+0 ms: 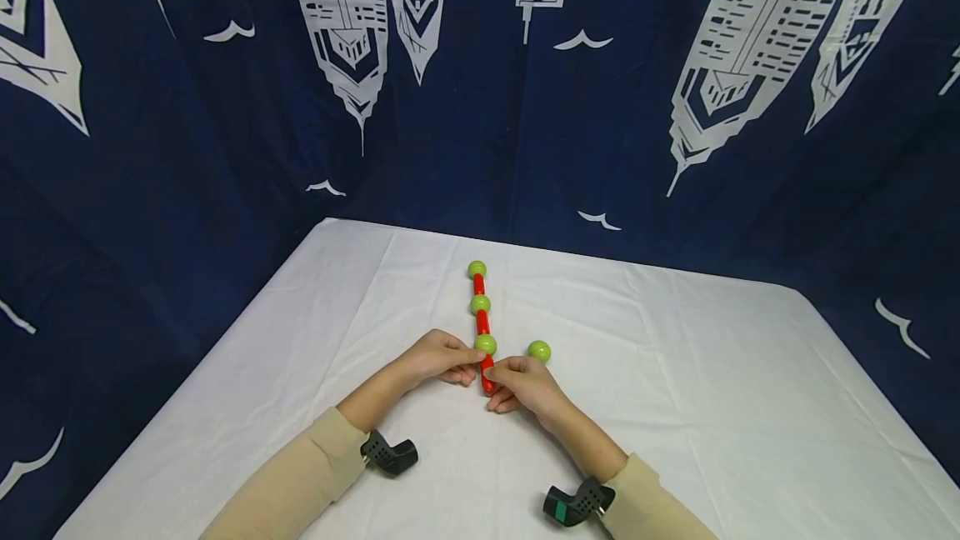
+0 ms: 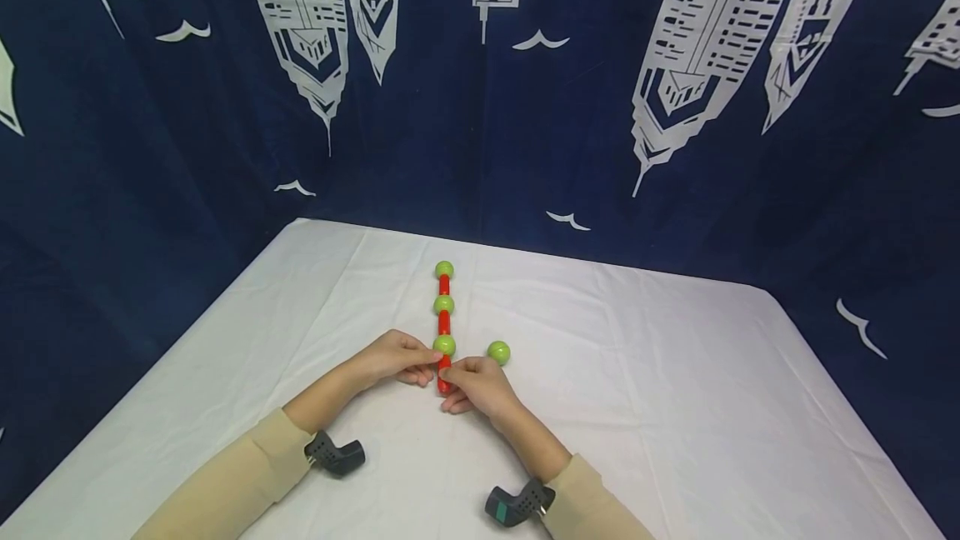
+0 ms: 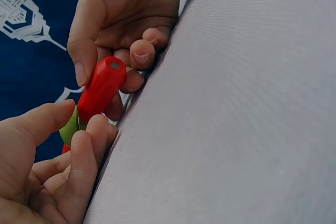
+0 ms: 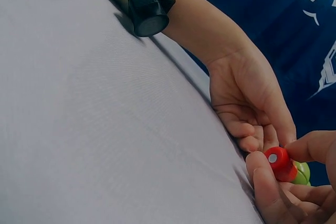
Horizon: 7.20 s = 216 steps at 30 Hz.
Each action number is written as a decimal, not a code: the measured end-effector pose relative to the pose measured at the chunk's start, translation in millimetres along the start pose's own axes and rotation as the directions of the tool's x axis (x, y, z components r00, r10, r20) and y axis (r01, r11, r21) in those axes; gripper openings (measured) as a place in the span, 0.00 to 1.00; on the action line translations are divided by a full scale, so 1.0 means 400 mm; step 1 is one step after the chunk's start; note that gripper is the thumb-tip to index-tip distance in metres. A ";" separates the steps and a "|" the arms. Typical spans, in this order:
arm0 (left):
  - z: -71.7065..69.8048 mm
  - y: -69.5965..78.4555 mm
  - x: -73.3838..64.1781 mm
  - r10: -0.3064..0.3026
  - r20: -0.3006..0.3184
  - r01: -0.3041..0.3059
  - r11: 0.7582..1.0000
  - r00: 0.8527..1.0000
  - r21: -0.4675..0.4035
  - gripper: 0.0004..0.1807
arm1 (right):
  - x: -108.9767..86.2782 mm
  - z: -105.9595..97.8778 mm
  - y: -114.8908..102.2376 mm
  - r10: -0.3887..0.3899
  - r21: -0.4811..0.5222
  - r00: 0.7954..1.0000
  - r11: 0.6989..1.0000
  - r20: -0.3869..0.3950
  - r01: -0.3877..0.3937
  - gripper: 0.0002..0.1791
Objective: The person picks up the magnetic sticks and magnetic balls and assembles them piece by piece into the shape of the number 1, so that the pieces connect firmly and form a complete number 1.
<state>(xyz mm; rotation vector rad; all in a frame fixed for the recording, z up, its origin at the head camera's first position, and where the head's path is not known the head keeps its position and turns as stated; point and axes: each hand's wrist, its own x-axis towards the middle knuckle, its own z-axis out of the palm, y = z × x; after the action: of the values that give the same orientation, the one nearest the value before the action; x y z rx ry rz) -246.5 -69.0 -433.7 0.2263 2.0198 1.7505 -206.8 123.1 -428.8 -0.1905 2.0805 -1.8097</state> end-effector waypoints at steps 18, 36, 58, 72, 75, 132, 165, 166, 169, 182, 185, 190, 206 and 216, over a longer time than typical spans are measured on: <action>0.041 -0.004 -0.006 0.004 -0.028 -0.004 1.000 1.000 0.013 0.11 | -0.005 -0.002 -0.006 -0.019 -0.018 1.000 1.000 0.015 0.019 0.17; 0.046 0.006 -0.006 -0.014 -0.046 0.015 1.000 0.999 0.013 0.10 | -0.038 -0.106 -0.105 -0.074 -0.298 0.990 0.949 0.121 0.107 0.19; 0.043 0.013 -0.004 -0.034 0.018 0.035 0.999 0.999 -0.030 0.11 | -0.005 -0.252 -0.056 -0.222 -0.453 0.966 0.880 -0.132 0.141 0.27; 0.042 0.011 -0.002 -0.039 0.013 0.040 0.998 0.999 -0.038 0.11 | 0.030 -0.216 0.023 -0.366 -0.515 0.924 0.817 -0.115 0.259 0.29; 0.041 0.010 0.000 -0.043 0.013 0.044 0.998 0.999 -0.039 0.11 | 0.033 -0.212 0.027 -0.376 -0.536 0.920 0.802 -0.111 0.264 0.29; 0.035 0.006 -0.001 -0.043 0.000 0.043 0.998 0.999 -0.038 0.10 | -0.016 -0.103 -0.064 -0.150 -0.491 0.951 0.829 0.269 0.269 0.19; 0.040 0.008 -0.005 -0.023 -0.001 0.023 0.999 1.000 -0.024 0.10 | -0.032 -0.016 -0.043 -0.291 -0.713 0.919 0.582 0.265 0.390 0.24; 0.040 0.008 -0.005 -0.024 -0.001 0.024 0.999 1.000 -0.022 0.10 | -0.032 -0.014 -0.042 -0.298 -0.719 0.918 0.574 0.261 0.391 0.24; 0.039 0.008 -0.005 -0.025 -0.001 0.025 1.000 1.000 -0.016 0.10 | -0.034 -0.010 -0.041 -0.320 -0.730 0.913 0.556 0.252 0.397 0.24; 0.041 0.007 -0.003 -0.040 -0.016 0.040 0.999 0.999 -0.013 0.10 | -0.029 -0.006 -0.021 -0.387 -0.789 0.908 0.503 0.160 0.353 0.26; 0.040 0.008 -0.004 -0.042 -0.018 0.042 0.999 0.999 -0.010 0.10 | -0.028 -0.006 -0.019 -0.390 -0.792 0.909 0.505 0.146 0.344 0.26; 0.040 0.007 -0.003 -0.038 -0.017 0.038 0.999 0.999 -0.014 0.10 | -0.029 -0.005 -0.020 -0.389 -0.792 0.910 0.505 0.146 0.343 0.25; 0.043 0.010 -0.005 -0.035 -0.019 0.036 0.999 0.999 0.022 0.10 | -0.029 -0.007 -0.019 -0.363 -0.791 0.914 0.499 0.180 0.354 0.23; 0.038 0.008 -0.007 -0.002 -0.005 0.002 0.997 1.000 0.082 0.12 | -0.032 -0.005 -0.020 -0.352 -0.787 0.915 0.500 0.197 0.361 0.23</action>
<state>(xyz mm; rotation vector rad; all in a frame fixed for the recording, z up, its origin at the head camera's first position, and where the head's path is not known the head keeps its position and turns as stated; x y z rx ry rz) -238.0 -56.1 -431.4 0.2459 2.0967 1.6704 -196.9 127.8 -418.4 -0.9398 2.8795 -0.8106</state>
